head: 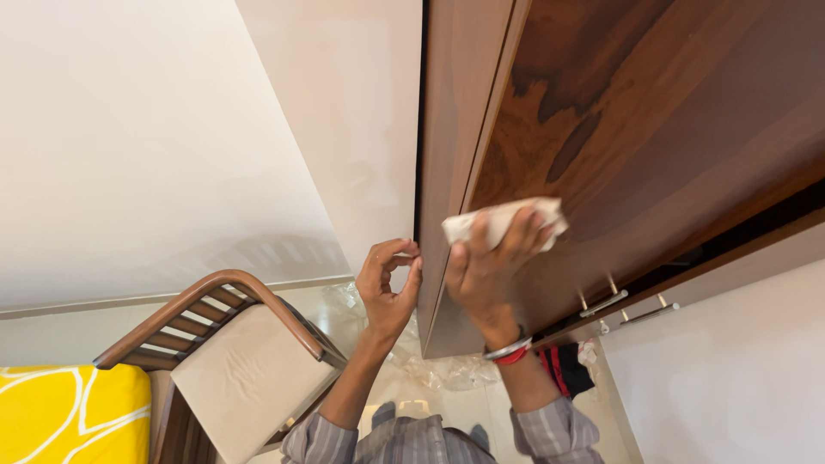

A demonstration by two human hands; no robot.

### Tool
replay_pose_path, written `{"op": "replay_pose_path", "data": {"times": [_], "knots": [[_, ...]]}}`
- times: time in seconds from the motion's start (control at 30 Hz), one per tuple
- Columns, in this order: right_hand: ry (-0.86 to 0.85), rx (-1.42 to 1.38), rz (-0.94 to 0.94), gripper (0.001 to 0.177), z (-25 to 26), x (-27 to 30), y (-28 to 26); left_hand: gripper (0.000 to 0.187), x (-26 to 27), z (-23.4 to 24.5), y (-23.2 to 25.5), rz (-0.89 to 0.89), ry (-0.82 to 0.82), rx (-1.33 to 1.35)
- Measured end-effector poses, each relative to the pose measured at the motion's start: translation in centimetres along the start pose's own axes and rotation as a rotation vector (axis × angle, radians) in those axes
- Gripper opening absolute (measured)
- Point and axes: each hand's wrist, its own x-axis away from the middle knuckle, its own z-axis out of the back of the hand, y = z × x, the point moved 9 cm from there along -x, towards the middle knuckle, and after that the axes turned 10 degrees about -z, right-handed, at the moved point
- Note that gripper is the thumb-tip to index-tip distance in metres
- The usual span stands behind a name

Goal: The person sprays a liquid from a bottle onto a white cloth and wipes the surface of a wooden wardrobe door. They continue wiping the door repeatedly with the cloth, moving across the surface and around the handle area.

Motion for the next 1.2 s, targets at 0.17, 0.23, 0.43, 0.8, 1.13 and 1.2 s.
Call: {"op": "replay_pose_path", "data": {"times": [0.17, 0.23, 0.43, 0.8, 1.13, 1.2], "knots": [[-0.018, 0.127, 0.119, 0.056, -2.3, 7.0, 4.2, 0.009, 0.8, 0.5, -1.1, 0.064, 0.002, -0.035], [0.017, 0.055, 0.023, 0.056, -1.0, 5.6, 6.0, 0.018, 1.4, 0.9, -1.7, 0.098, 0.032, -0.002], [0.141, -0.039, -0.162, 0.055, 4.3, -6.2, 4.3, 0.044, 1.8, 0.6, -2.2, 0.022, 0.105, -0.006], [0.085, 0.134, 0.255, 0.054, -0.5, 0.5, 2.0, 0.062, -0.9, -0.8, 0.7, -0.167, 0.083, -0.337], [0.155, -0.032, -0.17, 0.055, 5.9, -9.9, 3.2, 0.037, -3.8, -3.6, 4.1, -0.18, 0.051, -0.07], [0.142, -0.015, -0.101, 0.054, 5.5, -9.9, 2.2, 0.032, -4.1, -4.9, 6.2, -0.308, 0.022, -0.13]]}}
